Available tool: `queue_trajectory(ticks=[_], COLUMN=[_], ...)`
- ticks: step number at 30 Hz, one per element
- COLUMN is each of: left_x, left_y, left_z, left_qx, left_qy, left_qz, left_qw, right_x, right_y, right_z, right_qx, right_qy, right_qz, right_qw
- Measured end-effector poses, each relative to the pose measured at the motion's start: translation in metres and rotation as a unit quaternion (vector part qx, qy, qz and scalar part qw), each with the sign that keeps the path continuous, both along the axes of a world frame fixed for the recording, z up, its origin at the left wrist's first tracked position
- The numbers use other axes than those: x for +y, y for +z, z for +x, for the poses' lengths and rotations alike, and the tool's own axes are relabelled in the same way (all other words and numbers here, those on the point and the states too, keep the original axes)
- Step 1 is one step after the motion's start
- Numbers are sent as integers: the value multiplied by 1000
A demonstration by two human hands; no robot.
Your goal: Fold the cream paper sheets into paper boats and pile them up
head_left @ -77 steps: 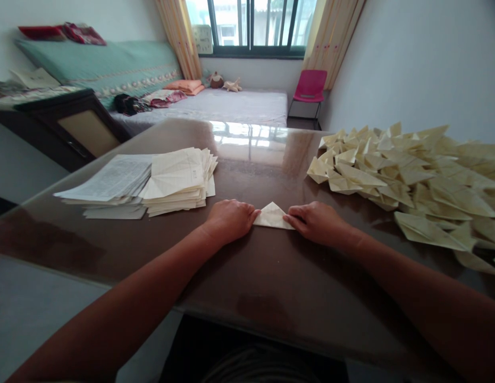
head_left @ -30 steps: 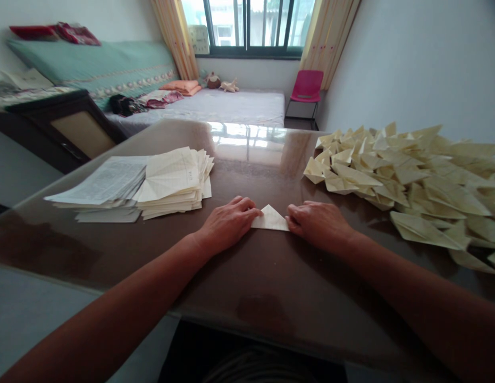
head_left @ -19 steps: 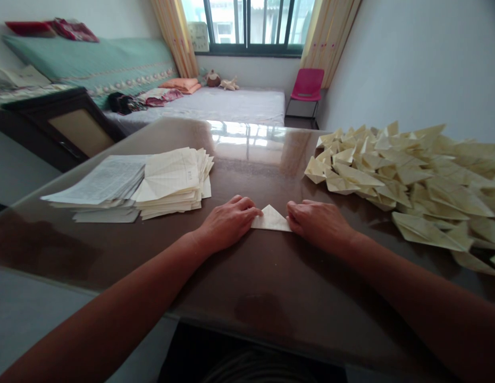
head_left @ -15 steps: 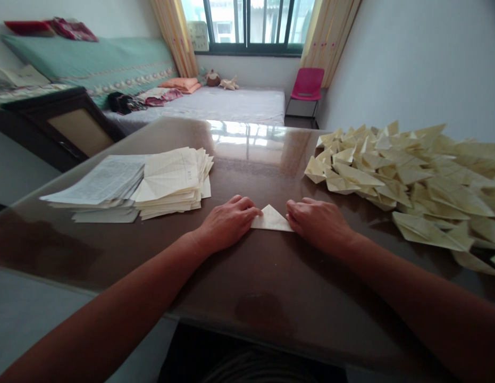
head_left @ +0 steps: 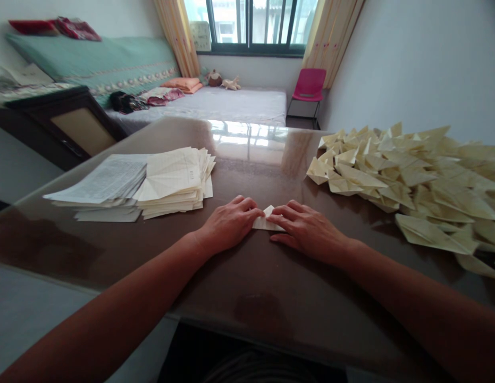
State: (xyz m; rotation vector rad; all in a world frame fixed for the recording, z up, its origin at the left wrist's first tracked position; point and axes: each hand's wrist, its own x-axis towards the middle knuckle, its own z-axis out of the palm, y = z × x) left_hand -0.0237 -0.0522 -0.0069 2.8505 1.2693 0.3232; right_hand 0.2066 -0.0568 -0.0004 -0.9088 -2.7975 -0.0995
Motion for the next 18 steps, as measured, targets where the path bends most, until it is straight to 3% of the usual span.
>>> queue_trajectory(ticks=[18], left_x=[-3], left_y=[2], left_z=[1], left_qx=[-2], left_qy=[-7], left_qz=[3], left_qw=[1000], right_x=[0], right_y=[-3], right_z=[1], right_qx=[4], right_qy=[-31], right_qz=[-9], right_qw=[999])
